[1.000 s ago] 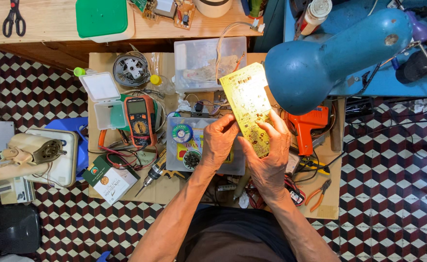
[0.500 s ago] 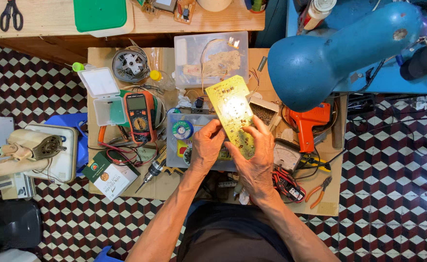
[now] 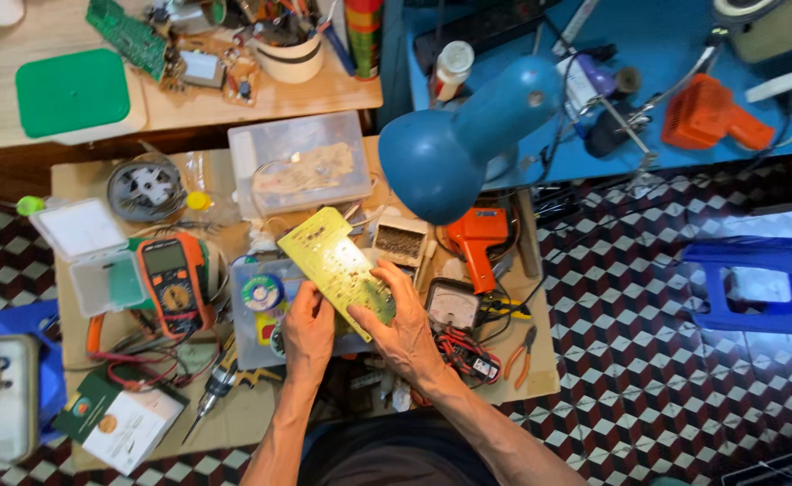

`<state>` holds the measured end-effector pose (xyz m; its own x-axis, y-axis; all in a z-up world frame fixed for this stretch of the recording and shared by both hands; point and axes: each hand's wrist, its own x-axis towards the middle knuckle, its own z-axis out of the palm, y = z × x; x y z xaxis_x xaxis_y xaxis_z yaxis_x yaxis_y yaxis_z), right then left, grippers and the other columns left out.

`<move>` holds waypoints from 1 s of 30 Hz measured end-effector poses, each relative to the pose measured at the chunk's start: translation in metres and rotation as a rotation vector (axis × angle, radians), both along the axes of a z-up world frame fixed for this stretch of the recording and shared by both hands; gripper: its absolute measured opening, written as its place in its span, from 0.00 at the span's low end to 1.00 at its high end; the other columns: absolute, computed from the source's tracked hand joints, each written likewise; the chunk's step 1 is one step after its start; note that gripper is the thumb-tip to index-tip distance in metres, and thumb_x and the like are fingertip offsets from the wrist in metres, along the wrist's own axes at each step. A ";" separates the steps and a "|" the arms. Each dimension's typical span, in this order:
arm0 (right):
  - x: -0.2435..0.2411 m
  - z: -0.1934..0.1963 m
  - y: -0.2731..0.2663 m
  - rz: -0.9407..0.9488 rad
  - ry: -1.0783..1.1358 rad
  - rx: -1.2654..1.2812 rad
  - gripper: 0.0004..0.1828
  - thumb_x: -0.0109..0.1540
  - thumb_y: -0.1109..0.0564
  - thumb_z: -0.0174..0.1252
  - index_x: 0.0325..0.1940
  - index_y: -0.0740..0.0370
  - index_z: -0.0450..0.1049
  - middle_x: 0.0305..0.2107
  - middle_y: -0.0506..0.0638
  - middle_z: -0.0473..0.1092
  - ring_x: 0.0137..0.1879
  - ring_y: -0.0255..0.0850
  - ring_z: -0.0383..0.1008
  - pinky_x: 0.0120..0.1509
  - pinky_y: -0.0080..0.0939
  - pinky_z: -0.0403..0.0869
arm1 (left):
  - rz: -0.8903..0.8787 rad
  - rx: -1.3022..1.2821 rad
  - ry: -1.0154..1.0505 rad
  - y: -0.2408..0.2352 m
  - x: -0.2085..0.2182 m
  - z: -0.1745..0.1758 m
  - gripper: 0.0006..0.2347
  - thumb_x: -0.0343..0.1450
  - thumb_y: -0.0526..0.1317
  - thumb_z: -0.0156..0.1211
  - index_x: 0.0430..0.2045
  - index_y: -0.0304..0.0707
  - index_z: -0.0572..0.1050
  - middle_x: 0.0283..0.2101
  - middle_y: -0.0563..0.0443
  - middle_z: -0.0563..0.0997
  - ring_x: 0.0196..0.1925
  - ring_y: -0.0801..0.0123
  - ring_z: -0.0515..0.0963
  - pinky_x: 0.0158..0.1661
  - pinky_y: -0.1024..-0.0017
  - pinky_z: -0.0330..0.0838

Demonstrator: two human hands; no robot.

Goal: The person works at a cluttered electronics workbench, handling a yellow circuit board and using a heat gun to apply heat to specific areas. They also open a small plastic container, retrieve a component, and place it on the board before continuing to heat and inspect the assembly.

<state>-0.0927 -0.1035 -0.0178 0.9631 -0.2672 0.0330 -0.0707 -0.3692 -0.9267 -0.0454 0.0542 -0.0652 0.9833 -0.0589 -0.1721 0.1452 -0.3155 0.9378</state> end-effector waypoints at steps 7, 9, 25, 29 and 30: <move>-0.007 0.014 -0.143 -0.458 -0.276 -0.880 0.12 0.74 0.57 0.48 0.59 0.62 0.71 0.57 0.56 0.73 0.60 0.46 0.76 0.62 0.39 0.76 | -0.020 0.018 0.065 0.002 0.001 -0.003 0.03 0.74 0.33 0.54 0.38 0.34 0.74 0.29 0.51 0.85 0.31 0.79 0.78 0.32 0.76 0.70; 0.002 0.015 -0.199 -0.859 -0.177 -0.114 0.19 0.73 0.49 0.52 0.58 0.67 0.76 0.39 0.54 0.73 0.43 0.39 0.69 0.49 0.36 0.71 | -0.020 0.027 0.058 0.002 0.001 -0.001 0.03 0.74 0.34 0.53 0.37 0.34 0.74 0.30 0.52 0.85 0.32 0.79 0.80 0.33 0.76 0.71; -0.009 -0.184 -0.150 -0.390 0.499 -0.525 0.38 0.51 0.46 0.70 0.58 0.67 0.67 0.47 0.66 0.74 0.53 0.63 0.75 0.53 0.57 0.73 | -0.016 0.063 0.055 -0.002 0.001 0.004 0.04 0.76 0.35 0.54 0.40 0.34 0.74 0.29 0.51 0.84 0.28 0.79 0.75 0.30 0.76 0.67; 0.003 -0.179 -0.173 -0.360 0.584 -0.322 0.30 0.51 0.48 0.69 0.52 0.66 0.73 0.42 0.64 0.77 0.50 0.60 0.78 0.54 0.53 0.75 | -0.006 0.055 0.007 -0.003 0.003 0.002 0.04 0.75 0.35 0.55 0.40 0.34 0.74 0.30 0.52 0.85 0.30 0.81 0.78 0.31 0.77 0.69; 0.001 -0.172 -0.179 -0.328 0.595 -0.325 0.27 0.51 0.48 0.69 0.47 0.66 0.75 0.40 0.62 0.78 0.48 0.58 0.79 0.53 0.52 0.74 | -0.010 0.075 -0.011 -0.002 0.004 0.001 0.05 0.74 0.35 0.55 0.39 0.34 0.74 0.30 0.53 0.85 0.30 0.82 0.80 0.32 0.77 0.70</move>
<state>-0.0913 -0.2821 -0.1895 0.7157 -0.6090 -0.3420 -0.6789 -0.4915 -0.5455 -0.0416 0.0519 -0.0641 0.9846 -0.0559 -0.1655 0.1316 -0.3860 0.9131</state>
